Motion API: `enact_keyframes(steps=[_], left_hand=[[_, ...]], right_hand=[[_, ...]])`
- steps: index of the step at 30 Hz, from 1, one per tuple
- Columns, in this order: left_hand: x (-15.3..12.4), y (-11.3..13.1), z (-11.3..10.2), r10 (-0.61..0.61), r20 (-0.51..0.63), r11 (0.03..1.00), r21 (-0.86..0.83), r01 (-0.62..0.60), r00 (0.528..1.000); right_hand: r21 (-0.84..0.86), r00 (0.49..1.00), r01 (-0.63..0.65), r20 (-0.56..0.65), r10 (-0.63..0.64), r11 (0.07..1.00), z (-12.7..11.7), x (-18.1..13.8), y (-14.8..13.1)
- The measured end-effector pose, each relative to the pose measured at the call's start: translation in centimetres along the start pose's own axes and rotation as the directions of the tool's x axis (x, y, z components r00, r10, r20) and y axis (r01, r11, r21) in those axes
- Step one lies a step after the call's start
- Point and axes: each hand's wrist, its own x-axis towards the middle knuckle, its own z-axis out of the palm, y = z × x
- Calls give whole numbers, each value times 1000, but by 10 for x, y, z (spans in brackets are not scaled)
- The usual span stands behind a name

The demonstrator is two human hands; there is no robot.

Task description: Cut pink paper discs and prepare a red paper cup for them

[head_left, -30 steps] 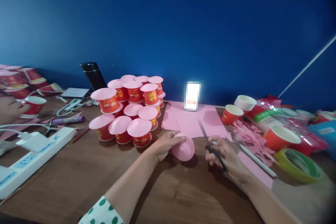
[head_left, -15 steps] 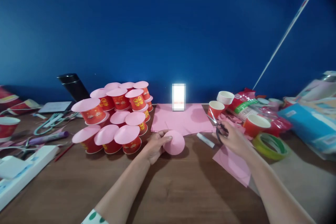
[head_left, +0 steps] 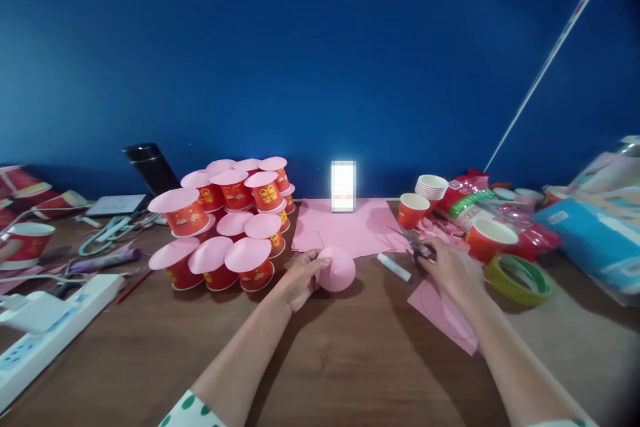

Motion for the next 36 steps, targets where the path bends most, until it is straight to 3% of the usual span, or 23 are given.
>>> enact_keyframes(steps=[4, 9, 17, 25, 30, 36], left_hand=[[-1, -1, 1, 17, 15, 1000, -3, -17, 1000], [-2, 1, 1, 21, 15, 1000, 11, -21, 1000], [-1, -1, -1, 13, 21, 1000, 13, -13, 1000], [0, -3, -1, 26, 39, 1000, -7, -25, 999], [0, -3, -2, 41, 42, 999, -23, -40, 998], [0, -3, -4, 25, 29, 1000, -9, -24, 999]], right_hand=[[76, 1000, 12, 8, -12, 997, 2, 5, 8], [222, 992, 124, -15, -124, 967, 7, 8, 10], [283, 983, -5, -173, 57, 959, 3, 5, 11], [253, 990, 89, -130, -57, 963, 1, 10, 25], [47, 988, -23, -149, 30, 999, -9, 8, 27], [18, 997, -34, -64, 35, 999, -6, 9, 33]])
